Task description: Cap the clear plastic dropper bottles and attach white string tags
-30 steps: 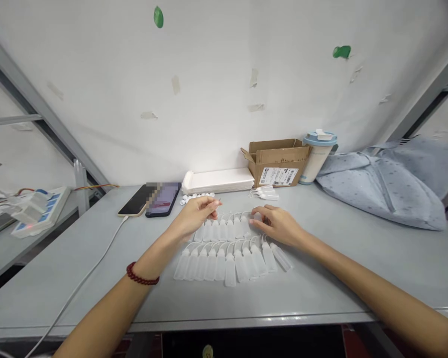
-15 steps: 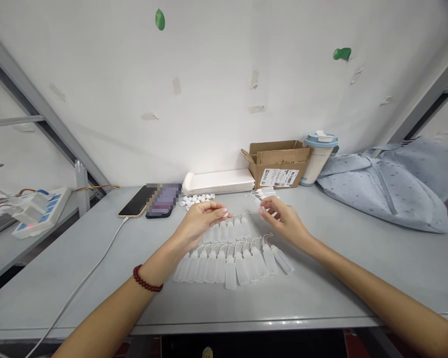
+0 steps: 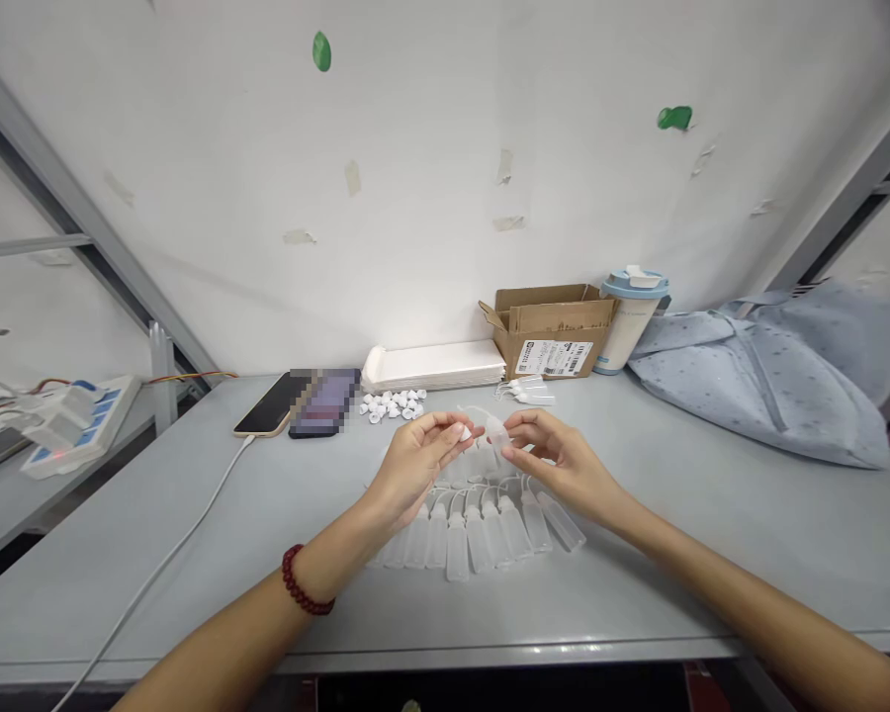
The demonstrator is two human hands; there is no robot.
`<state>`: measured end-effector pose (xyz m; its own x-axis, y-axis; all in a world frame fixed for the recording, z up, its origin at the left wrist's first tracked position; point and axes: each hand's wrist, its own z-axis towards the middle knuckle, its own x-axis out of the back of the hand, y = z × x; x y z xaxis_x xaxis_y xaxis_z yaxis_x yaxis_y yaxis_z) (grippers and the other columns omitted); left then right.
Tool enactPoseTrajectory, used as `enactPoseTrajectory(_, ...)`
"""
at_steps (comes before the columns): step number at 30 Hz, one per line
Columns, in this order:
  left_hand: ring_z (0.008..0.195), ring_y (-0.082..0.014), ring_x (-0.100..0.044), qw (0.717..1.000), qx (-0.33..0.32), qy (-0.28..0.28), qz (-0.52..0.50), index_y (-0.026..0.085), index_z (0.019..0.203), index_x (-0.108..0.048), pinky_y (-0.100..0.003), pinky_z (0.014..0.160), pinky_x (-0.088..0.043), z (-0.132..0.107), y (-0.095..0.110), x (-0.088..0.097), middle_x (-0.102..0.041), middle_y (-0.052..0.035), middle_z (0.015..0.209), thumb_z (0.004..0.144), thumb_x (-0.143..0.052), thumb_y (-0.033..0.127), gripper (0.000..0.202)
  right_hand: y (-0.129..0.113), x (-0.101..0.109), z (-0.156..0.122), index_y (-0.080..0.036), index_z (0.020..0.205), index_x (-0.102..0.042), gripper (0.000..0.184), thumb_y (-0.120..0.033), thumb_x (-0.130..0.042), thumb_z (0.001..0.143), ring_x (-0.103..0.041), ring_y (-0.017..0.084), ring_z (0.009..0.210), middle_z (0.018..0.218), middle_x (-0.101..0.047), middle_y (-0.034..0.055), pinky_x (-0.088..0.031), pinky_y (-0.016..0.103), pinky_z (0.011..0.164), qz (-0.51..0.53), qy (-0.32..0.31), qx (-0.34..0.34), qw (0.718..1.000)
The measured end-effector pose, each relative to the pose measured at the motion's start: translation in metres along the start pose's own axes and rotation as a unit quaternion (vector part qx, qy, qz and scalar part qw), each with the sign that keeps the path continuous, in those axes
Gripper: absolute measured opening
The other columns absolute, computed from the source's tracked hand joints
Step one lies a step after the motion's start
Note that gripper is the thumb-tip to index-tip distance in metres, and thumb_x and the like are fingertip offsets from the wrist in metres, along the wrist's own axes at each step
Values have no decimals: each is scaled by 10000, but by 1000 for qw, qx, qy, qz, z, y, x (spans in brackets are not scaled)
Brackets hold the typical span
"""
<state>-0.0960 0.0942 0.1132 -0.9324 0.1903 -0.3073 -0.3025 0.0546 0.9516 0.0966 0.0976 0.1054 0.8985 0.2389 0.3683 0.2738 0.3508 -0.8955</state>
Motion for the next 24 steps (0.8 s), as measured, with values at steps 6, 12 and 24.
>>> enactPoseTrajectory(6,1024,-188,-570,999,-48,-20,12,154,871,-605,-369,967,-421,-5,3,-5,-631,-44,960,804,-616,274,138,1,-4,-1,-204,983,-504,227,-351,-567,822,-588,146,745,881,-658,31,-452,276,642,5,-49,14,999)
enactPoseTrajectory(12,1021,-209,-566,986,-72,-50,140,157,890,-596,-357,925,-407,-7,4,-7,-651,-81,1018,823,-584,324,181,1,-7,-3,-201,961,-487,192,-329,-556,835,-561,130,719,864,-658,22,-431,254,608,9,-71,23,997)
enactPoseTrajectory(24,784,-135,-538,986,-44,-8,159,154,742,-642,-276,762,-430,-1,4,-2,-625,-48,980,757,-626,324,171,-4,-6,-1,-204,915,-457,285,-446,-567,811,-525,125,643,738,-600,8,-405,241,536,138,-62,-52,987)
